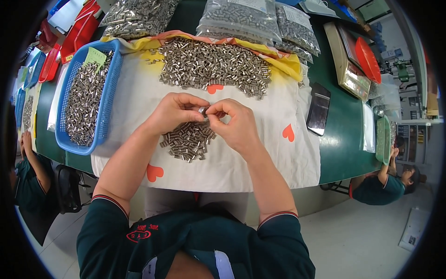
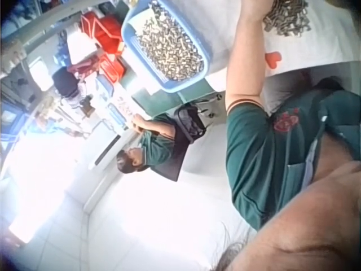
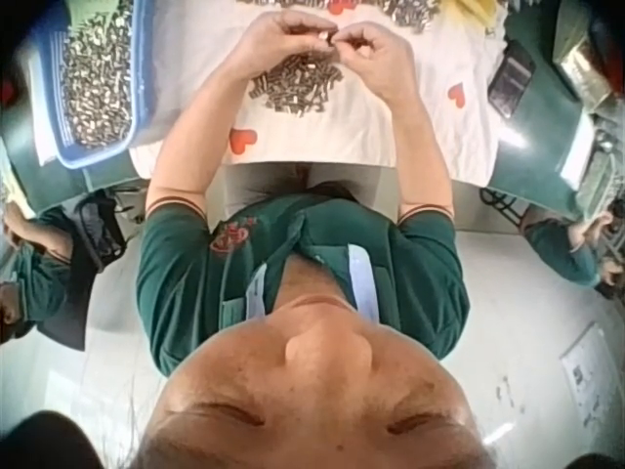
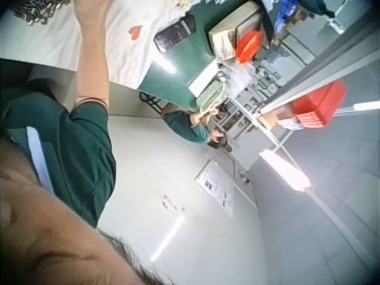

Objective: Inspecting and sorting small metal hardware components into containers at a factory workstation.

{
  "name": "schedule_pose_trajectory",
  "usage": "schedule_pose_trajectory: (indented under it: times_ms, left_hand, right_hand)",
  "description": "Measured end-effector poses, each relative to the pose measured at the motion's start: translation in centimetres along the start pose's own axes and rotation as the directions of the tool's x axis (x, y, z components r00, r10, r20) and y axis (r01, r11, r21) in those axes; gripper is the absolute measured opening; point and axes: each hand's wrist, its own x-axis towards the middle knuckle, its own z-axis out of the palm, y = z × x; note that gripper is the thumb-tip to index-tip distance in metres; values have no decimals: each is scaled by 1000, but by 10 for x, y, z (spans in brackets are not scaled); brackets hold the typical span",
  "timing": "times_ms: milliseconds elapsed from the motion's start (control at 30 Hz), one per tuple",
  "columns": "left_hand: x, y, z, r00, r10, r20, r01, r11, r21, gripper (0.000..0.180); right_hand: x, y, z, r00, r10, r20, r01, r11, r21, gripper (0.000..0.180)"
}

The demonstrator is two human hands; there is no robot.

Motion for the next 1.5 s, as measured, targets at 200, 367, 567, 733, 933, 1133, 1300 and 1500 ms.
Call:
schedule_pose_trajectory:
  times_ms: [200, 367, 567, 733, 933, 1133, 1300, 1500]
  left_hand:
    - [-3, -1, 1, 1000, -11, -13, 11, 1000, 13, 28]
    - [-4, 0, 9, 998, -27, -57, 30, 999, 44, 27]
    - [-3, 3, 2, 994, -82, 70, 69, 982, 173, 29]
    - [-2, -2, 2, 990, -87, 115, 63, 978, 199, 32]
    - [-2, -2, -2, 996, -22, 91, 12, 994, 109, 34]
    - [-5, -10, 11, 979, 156, 127, -70, 856, -512, 37]
    - [-13, -7, 24, 989, 140, 55, -54, 671, -739, 37]
    - [-16, 1, 34, 990, 130, 47, -121, 978, -170, 27]
  right_hand:
    - [-2, -4, 1, 996, -93, -16, 92, 994, -60, 8]
    - [-8, 0, 2, 992, -114, -47, 110, 991, -71, 7]
    - [4, 11, -18, 967, 214, 138, -219, 975, 23, 25]
    - [7, 24, -27, 965, 63, 254, -142, 942, 306, 26]
    - [7, 27, -29, 987, 84, 134, -125, 935, 333, 11]
    - [1, 20, -31, 986, 94, 140, -133, 943, 305, 8]
    - [-1, 16, -26, 994, 31, 102, -67, 926, 371, 8]
    - [6, 31, -25, 998, 20, 61, -34, 974, 224, 13]
